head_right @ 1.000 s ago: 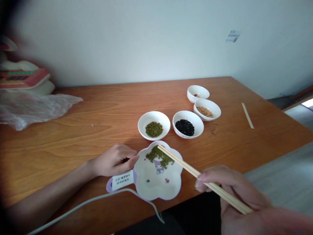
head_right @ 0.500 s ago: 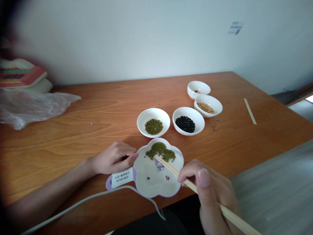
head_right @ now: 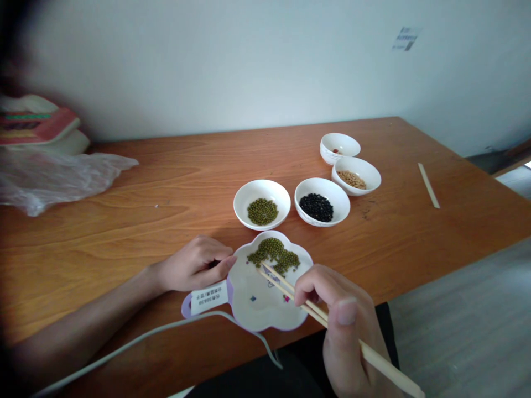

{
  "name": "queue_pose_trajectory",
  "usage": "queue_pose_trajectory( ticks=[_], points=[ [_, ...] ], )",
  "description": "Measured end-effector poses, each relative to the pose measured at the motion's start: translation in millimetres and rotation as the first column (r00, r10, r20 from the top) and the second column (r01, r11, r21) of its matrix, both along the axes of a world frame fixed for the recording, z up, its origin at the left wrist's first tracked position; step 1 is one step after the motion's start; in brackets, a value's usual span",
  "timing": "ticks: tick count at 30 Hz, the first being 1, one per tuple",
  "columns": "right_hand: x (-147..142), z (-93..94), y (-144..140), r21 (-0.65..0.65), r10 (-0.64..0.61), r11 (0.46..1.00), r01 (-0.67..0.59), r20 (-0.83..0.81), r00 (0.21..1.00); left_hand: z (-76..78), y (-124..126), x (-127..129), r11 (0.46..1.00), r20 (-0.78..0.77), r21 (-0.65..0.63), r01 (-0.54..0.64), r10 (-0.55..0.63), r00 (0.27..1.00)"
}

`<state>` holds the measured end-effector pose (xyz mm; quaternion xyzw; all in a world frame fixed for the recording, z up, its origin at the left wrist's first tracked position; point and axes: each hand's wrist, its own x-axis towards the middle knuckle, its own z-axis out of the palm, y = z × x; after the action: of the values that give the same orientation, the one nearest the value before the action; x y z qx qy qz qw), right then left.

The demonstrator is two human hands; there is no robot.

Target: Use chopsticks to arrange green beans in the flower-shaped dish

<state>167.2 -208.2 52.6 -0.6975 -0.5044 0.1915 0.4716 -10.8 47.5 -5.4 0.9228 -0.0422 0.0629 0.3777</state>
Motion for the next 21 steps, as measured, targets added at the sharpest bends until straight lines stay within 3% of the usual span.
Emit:
queue_pose_trajectory(
  ticks=[11,21],
  points=[
    [-7.3,1.7,3.0,0.105,-0.075,0.992,0.074,0.001,0.997,2.4,-0.5,0.0,1.0,0.011,0.013,-0.001,0.001,1.0],
    [6.2,10.3,-17.4,0.083,-0.105,0.991,0.102,0.04,0.994,1.2,-0.7,0.1,1.0,0.024,0.018,0.0,0.0,1.0]
  ],
)
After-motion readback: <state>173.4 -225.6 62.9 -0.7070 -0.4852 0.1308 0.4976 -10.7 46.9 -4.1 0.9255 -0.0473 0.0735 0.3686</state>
